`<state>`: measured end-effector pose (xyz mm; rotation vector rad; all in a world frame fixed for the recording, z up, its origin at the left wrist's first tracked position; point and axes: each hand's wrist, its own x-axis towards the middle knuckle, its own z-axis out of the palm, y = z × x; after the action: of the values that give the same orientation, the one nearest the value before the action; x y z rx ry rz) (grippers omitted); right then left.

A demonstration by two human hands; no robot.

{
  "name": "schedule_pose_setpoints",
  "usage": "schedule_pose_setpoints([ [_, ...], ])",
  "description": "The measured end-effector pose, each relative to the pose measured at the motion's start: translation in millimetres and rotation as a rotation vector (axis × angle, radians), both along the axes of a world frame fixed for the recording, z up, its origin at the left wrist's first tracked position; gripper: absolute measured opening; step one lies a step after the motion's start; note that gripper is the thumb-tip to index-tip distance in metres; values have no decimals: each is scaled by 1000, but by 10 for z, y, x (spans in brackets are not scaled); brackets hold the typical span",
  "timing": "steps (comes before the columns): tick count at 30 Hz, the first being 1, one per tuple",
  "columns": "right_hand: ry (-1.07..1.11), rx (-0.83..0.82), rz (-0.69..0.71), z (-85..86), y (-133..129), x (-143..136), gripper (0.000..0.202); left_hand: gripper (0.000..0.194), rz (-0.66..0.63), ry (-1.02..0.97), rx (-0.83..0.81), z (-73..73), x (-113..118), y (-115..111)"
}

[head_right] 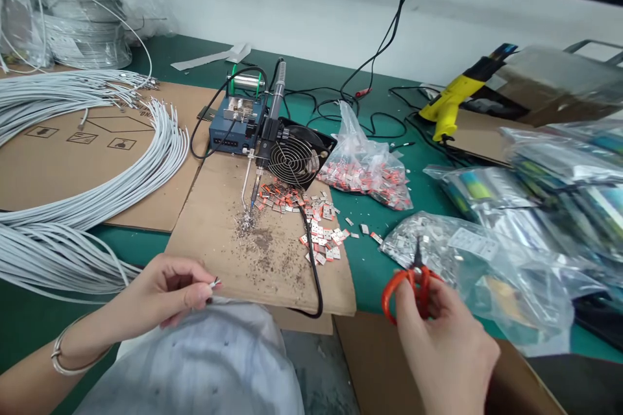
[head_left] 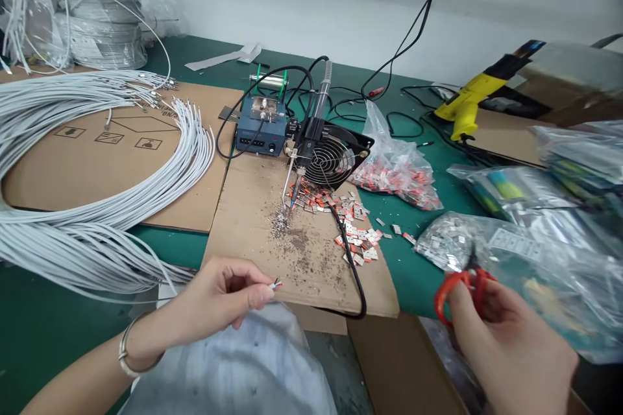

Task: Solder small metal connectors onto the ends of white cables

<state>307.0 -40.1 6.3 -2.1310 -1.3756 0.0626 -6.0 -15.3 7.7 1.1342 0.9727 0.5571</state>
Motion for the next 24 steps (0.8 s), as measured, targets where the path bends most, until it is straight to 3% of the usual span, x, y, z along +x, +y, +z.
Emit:
schedule_pose_setpoints([
  [2, -206, -240, -58, 59, 80, 145, 12, 28, -17, -4, 13, -26, 4, 8],
  [4, -348, -375, -49, 64, 141, 242, 16, 27, -38, 0, 31, -45, 7, 21],
  [6, -474, -385, 4, 23, 172, 302, 25, 28, -57, 10, 52, -56, 13, 41],
  [9, -577, -266, 15, -62, 156, 287, 31, 30, -67, 29, 48, -65, 30, 81],
  [12, -305, -12, 89, -102, 94, 38, 27, 32, -71, 40, 13, -62, 62, 112],
  [14, 30, 110, 335, -92, 51, -257, 18, 30, -69, 53, 27, -49, 89, 118],
  [16, 259, 79, 591, -61, 28, -588, 9, 29, -70, 72, 68, -27, 111, 111],
  [19, 477, -24, 828, -19, 54, -1002, 7, 27, -83, 97, 138, 12, 117, 82],
  [24, 656, -4, 901, -19, 141, -1291, 6, 29, -92, 205, 261, 49, 63, 33],
])
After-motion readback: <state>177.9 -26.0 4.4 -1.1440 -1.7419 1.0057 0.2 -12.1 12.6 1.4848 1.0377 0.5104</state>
